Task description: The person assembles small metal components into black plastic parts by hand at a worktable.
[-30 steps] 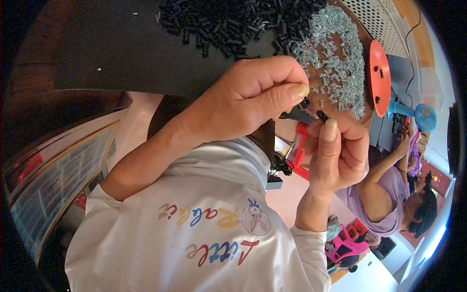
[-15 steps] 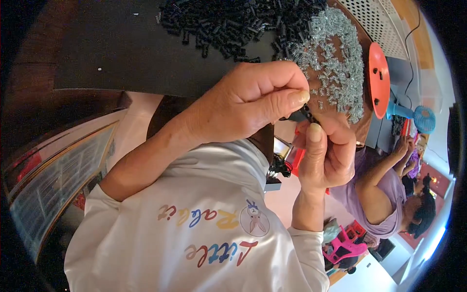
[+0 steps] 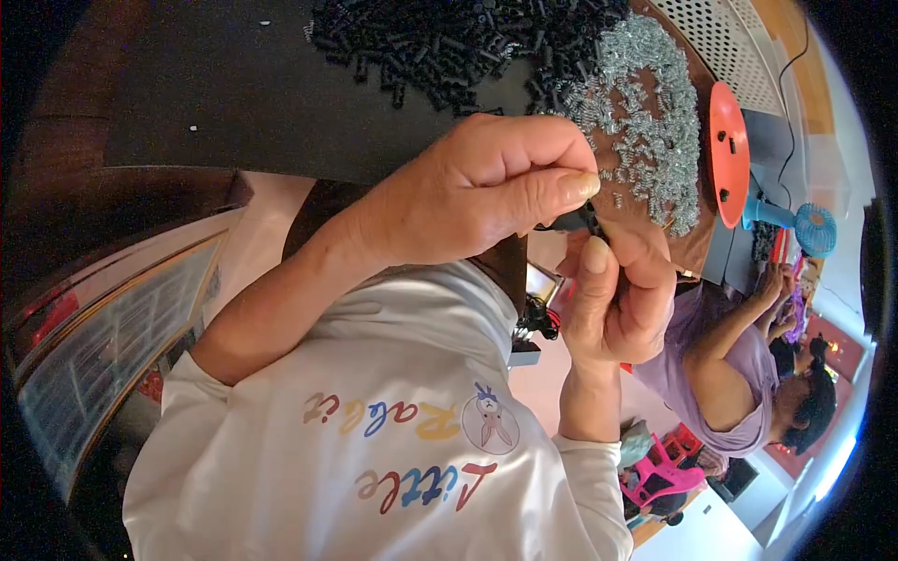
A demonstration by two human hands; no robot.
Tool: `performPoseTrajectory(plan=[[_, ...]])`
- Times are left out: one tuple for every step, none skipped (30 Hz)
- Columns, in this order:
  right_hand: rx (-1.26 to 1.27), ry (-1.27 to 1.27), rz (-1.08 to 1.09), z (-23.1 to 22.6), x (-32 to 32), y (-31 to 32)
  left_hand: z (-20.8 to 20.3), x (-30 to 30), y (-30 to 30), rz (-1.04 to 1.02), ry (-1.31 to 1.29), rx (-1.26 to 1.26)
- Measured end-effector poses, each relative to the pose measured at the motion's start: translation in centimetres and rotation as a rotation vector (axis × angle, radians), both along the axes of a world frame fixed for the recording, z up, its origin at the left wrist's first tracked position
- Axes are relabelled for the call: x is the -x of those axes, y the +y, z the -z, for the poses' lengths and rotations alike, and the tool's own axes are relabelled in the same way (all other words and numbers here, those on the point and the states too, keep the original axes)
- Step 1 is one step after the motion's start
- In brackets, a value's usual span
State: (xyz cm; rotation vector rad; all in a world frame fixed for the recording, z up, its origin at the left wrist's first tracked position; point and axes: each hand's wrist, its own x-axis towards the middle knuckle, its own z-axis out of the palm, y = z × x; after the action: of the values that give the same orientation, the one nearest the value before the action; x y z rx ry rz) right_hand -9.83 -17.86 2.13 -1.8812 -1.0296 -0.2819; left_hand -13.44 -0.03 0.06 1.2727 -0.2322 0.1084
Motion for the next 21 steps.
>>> performPoseTrajectory(plan=[[0.015,-0.011,-0.003,0.0,0.0,0.0,0.0,0.0,0.0,-0.017,-0.023,-0.023],[0.031,-0.022,-0.007,-0.1,0.0,-0.1,0.0,0.0,0.0,-0.017,-0.023,-0.023],[0.031,-0.022,-0.006,0.0,0.1,0.0,0.0,-0.1,0.0,-0.015,-0.013,-0.025],[0.036,-0.046,0.005,0.0,0.1,0.0,0.1,-0.1,-0.1,-0.013,-0.002,-0.027],[0.041,-0.070,0.015,0.1,0.1,0.1,0.1,-0.1,-0.1,-0.011,-0.002,-0.027],[0.041,-0.070,0.015,0.0,0.1,0.2,0.0,-0.1,-0.1,-0.004,0.003,-0.010],[0.030,-0.049,0.010,-0.1,0.1,0.3,0.0,-0.1,-0.1,0.003,0.008,0.007],[0.019,-0.027,0.006,-0.2,0.1,0.4,-0.1,-0.1,0.0,0.003,0.008,0.007],[0.019,-0.027,0.008,-0.1,0.0,0.4,-0.3,-0.1,0.1,0.023,0.035,0.026],[-0.027,0.039,-0.015,-0.1,-0.1,0.4,-0.4,0.0,0.2,0.044,0.062,0.046],[-0.073,0.105,-0.037,-0.1,-0.1,0.4,-0.4,-0.1,0.2,0.046,0.062,0.046],[-0.073,0.107,-0.038,-0.3,0.0,0.4,-0.3,-0.1,0.3,0.056,0.059,0.048],[-0.077,0.231,-0.007,-0.7,0.2,0.5,-0.2,-0.1,0.3,0.066,0.056,0.051],[-0.081,0.355,0.024,-1.2,0.3,0.7,-0.1,-0.1,0.3,0.065,0.057,0.050],[-0.145,0.448,-0.009,-1.5,0.3,0.9,0.1,-0.2,0.2,0.067,0.051,0.045],[-0.145,0.448,-0.007,-1.5,0.2,0.9,0.2,-0.2,0.1,0.069,0.046,0.040],[-0.113,0.367,-0.019,-1.5,0.2,0.9,0.3,-0.2,0.0,0.070,0.046,0.040],[-0.082,0.286,-0.032,-1.5,0.1,0.9,0.3,-0.2,-0.1,0.054,0.033,0.029],[-0.082,0.286,-0.031,-1.2,0.1,0.9,0.3,-0.1,-0.2,0.038,0.020,0.019],[-0.114,0.245,-0.026,-0.7,0.1,0.9,0.2,-0.1,-0.2,0.038,0.021,0.018],[-0.145,0.203,-0.020,-0.3,0.1,0.9,0.1,-0.1,-0.3,0.023,0.021,0.032]])
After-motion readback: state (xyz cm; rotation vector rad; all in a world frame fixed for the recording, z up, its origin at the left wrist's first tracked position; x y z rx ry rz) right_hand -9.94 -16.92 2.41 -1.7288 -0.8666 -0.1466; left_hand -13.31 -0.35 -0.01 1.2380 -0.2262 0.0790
